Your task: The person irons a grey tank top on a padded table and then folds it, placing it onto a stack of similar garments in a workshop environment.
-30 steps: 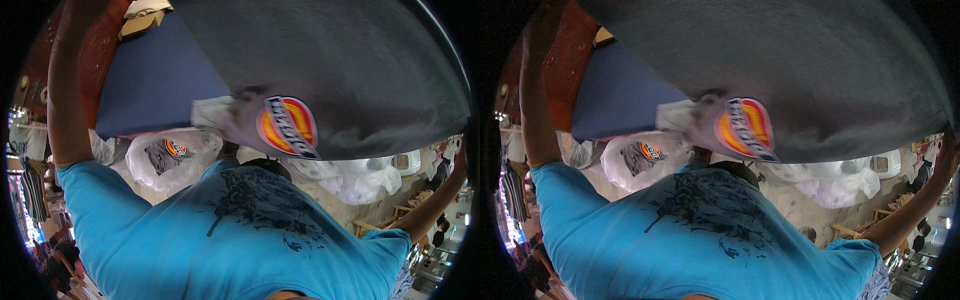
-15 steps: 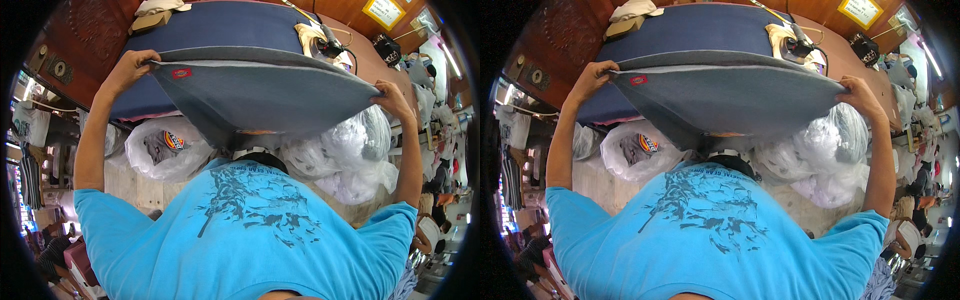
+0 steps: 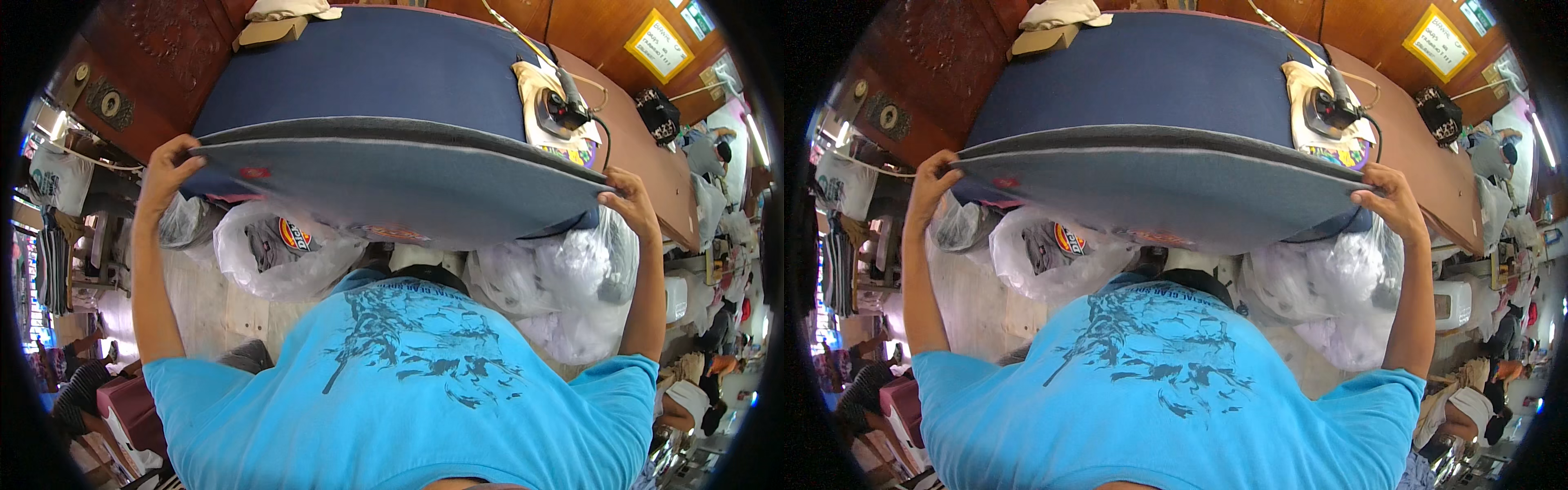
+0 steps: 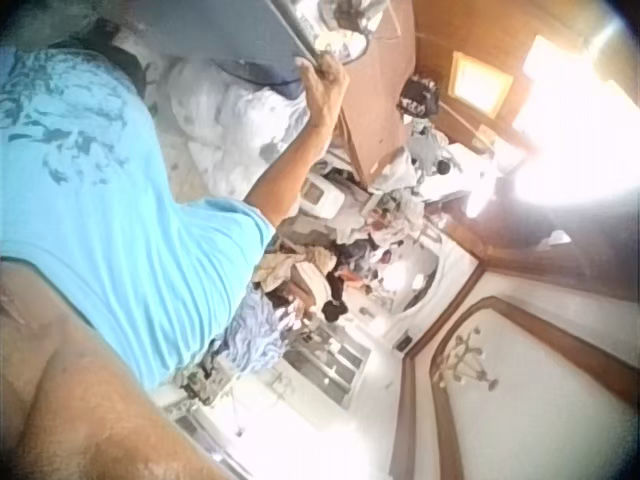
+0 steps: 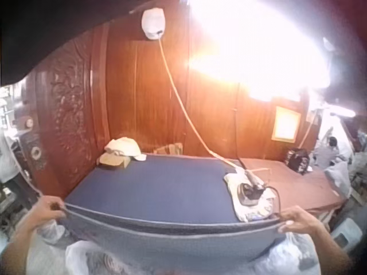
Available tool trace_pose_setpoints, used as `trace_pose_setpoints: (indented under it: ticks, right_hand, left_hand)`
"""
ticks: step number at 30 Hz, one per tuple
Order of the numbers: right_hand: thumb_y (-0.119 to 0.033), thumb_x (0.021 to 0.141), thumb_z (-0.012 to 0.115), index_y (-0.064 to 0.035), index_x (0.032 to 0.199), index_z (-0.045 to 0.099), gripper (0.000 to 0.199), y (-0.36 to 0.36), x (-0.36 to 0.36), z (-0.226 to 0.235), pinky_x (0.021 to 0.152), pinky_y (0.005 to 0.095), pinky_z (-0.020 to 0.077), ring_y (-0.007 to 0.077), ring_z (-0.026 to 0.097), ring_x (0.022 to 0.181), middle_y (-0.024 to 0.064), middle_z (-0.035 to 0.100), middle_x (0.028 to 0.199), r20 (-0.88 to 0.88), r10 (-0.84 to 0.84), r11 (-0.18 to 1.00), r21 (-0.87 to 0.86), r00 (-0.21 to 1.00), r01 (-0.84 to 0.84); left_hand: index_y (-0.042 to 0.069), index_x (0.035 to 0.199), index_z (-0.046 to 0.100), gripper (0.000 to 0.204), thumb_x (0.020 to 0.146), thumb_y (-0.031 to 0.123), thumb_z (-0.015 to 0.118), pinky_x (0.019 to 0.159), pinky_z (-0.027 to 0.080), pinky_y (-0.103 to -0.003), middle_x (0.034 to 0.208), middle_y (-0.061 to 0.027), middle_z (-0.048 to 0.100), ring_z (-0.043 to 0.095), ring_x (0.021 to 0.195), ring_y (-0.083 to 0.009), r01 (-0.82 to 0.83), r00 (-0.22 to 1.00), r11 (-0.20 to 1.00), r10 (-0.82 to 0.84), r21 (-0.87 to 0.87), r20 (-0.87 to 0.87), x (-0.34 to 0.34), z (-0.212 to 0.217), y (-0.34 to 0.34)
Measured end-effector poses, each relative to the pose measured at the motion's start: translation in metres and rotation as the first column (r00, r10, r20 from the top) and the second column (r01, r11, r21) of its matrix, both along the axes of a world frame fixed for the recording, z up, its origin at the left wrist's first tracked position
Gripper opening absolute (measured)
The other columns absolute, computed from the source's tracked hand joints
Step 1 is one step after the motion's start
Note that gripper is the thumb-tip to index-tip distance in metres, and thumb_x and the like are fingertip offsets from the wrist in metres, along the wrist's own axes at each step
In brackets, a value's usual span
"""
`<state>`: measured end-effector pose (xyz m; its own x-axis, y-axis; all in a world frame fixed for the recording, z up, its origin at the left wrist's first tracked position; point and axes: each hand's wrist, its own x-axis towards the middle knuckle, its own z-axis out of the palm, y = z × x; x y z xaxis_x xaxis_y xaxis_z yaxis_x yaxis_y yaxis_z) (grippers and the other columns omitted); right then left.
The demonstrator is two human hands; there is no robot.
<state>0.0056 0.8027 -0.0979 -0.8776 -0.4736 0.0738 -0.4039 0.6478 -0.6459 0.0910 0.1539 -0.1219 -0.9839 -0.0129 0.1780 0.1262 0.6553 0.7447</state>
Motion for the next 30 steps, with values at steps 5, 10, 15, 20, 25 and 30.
trace_pose_setpoints:
  ticks: [5,10,15,20,25,30]
  right_hand:
    - [-0.021,0.078,0.065,0.0014,0.095,0.059,0.028,-0.004,-0.074,0.040,0.075,0.0220,0.0385,0.0090,0.053,0.081,-0.0004,0.058,0.086,0.002,-0.101,0.916,-0.391,0.995,0.093]
    - [-0.024,0.079,0.065,0.0028,0.116,0.053,0.048,-0.015,-0.226,0.094,0.083,0.0255,0.0401,0.0141,0.053,0.095,0.0057,0.058,0.100,-0.014,-0.346,0.828,-0.476,0.938,0.298]
    - [-0.021,0.081,0.060,-0.0040,0.082,0.058,0.017,-0.050,-0.412,0.022,0.061,0.0235,0.0415,0.0092,0.051,0.066,0.0000,0.053,0.071,0.108,-0.222,0.971,-0.062,0.969,0.229]
    - [-0.014,0.083,0.059,-0.0094,0.081,0.052,0.009,-0.089,-0.506,-0.129,0.048,0.0215,0.0385,0.0061,0.047,0.058,-0.0030,0.048,0.066,0.276,-0.232,0.966,-0.048,0.933,0.254]
    - [-0.017,0.083,0.064,-0.0130,0.097,0.048,0.022,-0.097,-0.519,-0.195,0.049,0.0212,0.0373,0.0070,0.047,0.061,-0.0014,0.050,0.072,0.323,-0.353,0.930,0.018,0.878,0.367]
    - [-0.029,0.085,0.061,-0.0124,0.122,0.046,0.044,-0.123,-0.491,-0.246,0.085,0.0344,0.0410,0.0256,0.051,0.104,0.0168,0.053,0.112,-0.312,-0.392,0.888,0.119,0.866,0.444]
  left_hand:
    - [0.010,0.086,0.055,0.024,0.076,0.027,0.069,0.075,0.038,-0.022,0.084,0.0050,0.051,0.048,0.084,-0.0060,0.110,0.989,0.988,-0.099,0.108,-0.109,-0.050,0.067,-0.046]
    - [0.010,0.102,0.057,0.033,0.081,0.034,0.064,0.076,0.040,-0.022,0.088,0.0029,0.054,0.051,0.090,-0.0075,-0.002,0.990,0.999,-0.004,-0.040,-0.144,-0.210,0.109,-0.063]
    - [0.007,0.103,0.058,0.026,0.085,0.025,0.061,0.078,0.041,-0.025,0.085,0.0020,0.054,0.051,0.083,-0.0089,0.230,0.966,0.973,-0.229,-0.003,-0.123,-0.450,-0.011,-0.076]
    - [0.008,0.095,0.054,0.024,0.075,0.010,0.068,0.055,0.035,-0.021,0.066,0.0034,0.049,0.043,0.060,-0.0059,0.062,0.986,0.992,-0.079,0.112,0.148,-0.544,-0.168,-0.065]
    - [0.009,0.103,0.053,0.030,0.076,0.004,0.065,0.056,0.037,-0.021,0.072,0.0021,0.052,0.045,0.062,-0.0061,0.066,0.953,0.992,-0.095,0.110,0.287,-0.559,-0.227,-0.072]
    - [0.010,0.119,0.049,0.038,0.082,0.011,0.057,0.081,0.042,-0.033,0.109,-0.0051,0.055,0.053,0.096,-0.0186,-0.122,0.992,0.968,0.110,-0.220,-0.069,-0.524,-0.231,-0.023]
